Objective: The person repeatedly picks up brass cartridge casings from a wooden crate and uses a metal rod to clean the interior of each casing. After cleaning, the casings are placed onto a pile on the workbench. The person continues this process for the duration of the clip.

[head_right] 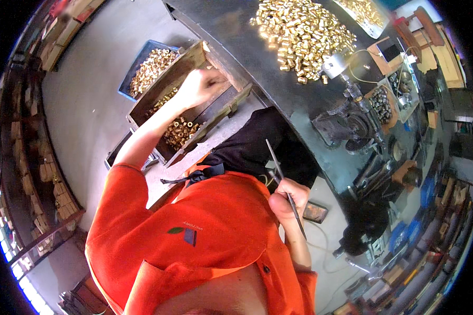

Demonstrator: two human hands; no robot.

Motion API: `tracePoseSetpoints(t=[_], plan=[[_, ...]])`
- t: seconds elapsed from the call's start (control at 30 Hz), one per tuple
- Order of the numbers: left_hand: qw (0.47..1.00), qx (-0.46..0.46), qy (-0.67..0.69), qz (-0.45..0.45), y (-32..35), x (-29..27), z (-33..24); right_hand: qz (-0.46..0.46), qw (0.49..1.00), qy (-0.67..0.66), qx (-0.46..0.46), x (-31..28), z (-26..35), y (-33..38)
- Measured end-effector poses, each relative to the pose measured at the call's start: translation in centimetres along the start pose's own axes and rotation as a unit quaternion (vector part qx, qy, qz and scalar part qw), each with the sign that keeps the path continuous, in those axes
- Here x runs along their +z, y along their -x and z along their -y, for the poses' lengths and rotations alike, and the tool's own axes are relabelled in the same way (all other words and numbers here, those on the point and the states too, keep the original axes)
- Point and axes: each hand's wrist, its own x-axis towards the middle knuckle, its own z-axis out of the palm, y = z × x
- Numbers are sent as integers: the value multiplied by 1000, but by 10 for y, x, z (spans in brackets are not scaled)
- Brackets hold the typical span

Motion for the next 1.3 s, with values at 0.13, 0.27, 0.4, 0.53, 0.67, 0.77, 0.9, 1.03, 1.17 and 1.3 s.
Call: tracePoseSetpoints(t=[0.13, 0.27, 0.4, 0.53, 0.67, 0.77, 0.9, 1.03, 1.17, 1.3], plan=[[942, -61, -214, 249, 81, -6, 61, 28, 999, -38, 11, 2, -4, -3], [952, -101, -177, 230, 138, 54, 146, 69, 997, -29, 11, 5, 11, -10], [870, -95, -319, 363, 112, 62, 119, 83, 995, -49, 11, 3, 8, -4], [932, -64, -217, 284, 110, 63, 127, 60, 998, -27, 20, -1, 4, 1], [964, -92, 211, 132, 90, 26, 94, 42, 999, -16, 13, 2, 8, 0], [845, -239, 472, 71, 75, 0, -6, 94, 994, -51, -14, 3, 17, -12], [714, -292, 603, 205, 79, 8, -84, 112, 992, -42, -50, 9, 24, -22], [576, -292, 727, 234, 87, 41, -106, 117, 990, -47, -60, 6, 27, -26], [569, -302, 725, 245, 80, 45, -111, 105, 992, -35, -60, 3, 27, -25], [695, -272, 612, 260, 76, 40, -112, 124, 990, -27, -64, 4, 21, -25]])
